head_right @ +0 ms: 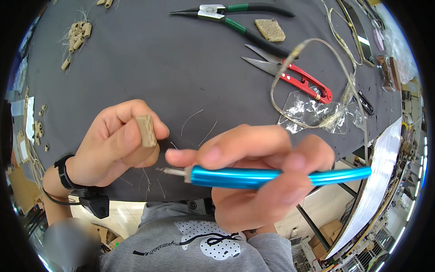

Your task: The person uses a blue-handled tool to press and secure a beige cylindrical component with protruding fibers. They repeatedly insert the tool into the component's opening and rotate it, then place the component on the table and pick up another to repeat the process.

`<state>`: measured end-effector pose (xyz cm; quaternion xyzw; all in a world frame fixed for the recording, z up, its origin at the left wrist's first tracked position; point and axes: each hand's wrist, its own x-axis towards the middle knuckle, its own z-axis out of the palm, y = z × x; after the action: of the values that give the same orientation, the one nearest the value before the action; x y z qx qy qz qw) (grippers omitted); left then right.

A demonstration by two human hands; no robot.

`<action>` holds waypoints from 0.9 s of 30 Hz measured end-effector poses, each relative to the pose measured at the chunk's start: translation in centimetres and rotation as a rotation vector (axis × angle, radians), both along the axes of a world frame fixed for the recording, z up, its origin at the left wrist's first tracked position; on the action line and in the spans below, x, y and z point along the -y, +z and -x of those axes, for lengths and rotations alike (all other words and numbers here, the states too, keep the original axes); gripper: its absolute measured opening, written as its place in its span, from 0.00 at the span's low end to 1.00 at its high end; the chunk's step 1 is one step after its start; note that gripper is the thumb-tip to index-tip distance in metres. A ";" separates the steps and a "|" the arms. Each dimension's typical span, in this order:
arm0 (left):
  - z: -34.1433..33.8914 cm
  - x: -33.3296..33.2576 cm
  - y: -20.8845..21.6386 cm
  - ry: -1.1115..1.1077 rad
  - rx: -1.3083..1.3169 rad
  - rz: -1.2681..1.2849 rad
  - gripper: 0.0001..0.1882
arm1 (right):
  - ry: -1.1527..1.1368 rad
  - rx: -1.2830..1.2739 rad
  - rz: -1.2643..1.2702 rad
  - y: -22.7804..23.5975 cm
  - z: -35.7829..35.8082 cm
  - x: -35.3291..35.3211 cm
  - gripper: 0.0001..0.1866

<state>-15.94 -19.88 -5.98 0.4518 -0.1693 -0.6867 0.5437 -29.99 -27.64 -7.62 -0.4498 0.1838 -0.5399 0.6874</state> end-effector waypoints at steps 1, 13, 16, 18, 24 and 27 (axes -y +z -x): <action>-0.1 0.1 0.1 0.010 -0.017 -0.013 0.18 | 0.026 -0.011 0.018 -0.1 -0.3 0.0 0.13; -1.0 -0.6 3.5 0.053 0.927 0.264 0.12 | 0.487 -0.229 -0.006 1.7 -0.1 -0.2 0.14; -1.1 -0.8 4.2 0.062 1.134 0.329 0.12 | 0.507 -0.250 0.036 1.8 -0.1 -0.3 0.16; -1.1 -0.9 4.4 0.074 1.219 0.378 0.13 | 0.510 -0.229 0.074 1.7 -0.2 -0.4 0.18; -1.5 -1.1 3.9 0.117 1.336 0.505 0.17 | 0.513 -0.253 0.124 1.6 -0.2 -0.6 0.20; -1.6 -0.9 3.9 0.125 1.375 0.521 0.18 | 0.515 -0.275 0.107 1.7 -0.2 -0.6 0.20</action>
<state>-14.37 -18.97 -2.07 0.6454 -0.6034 -0.1536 0.4426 -29.80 -26.99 -5.92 -0.5863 0.1261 -0.2905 0.7457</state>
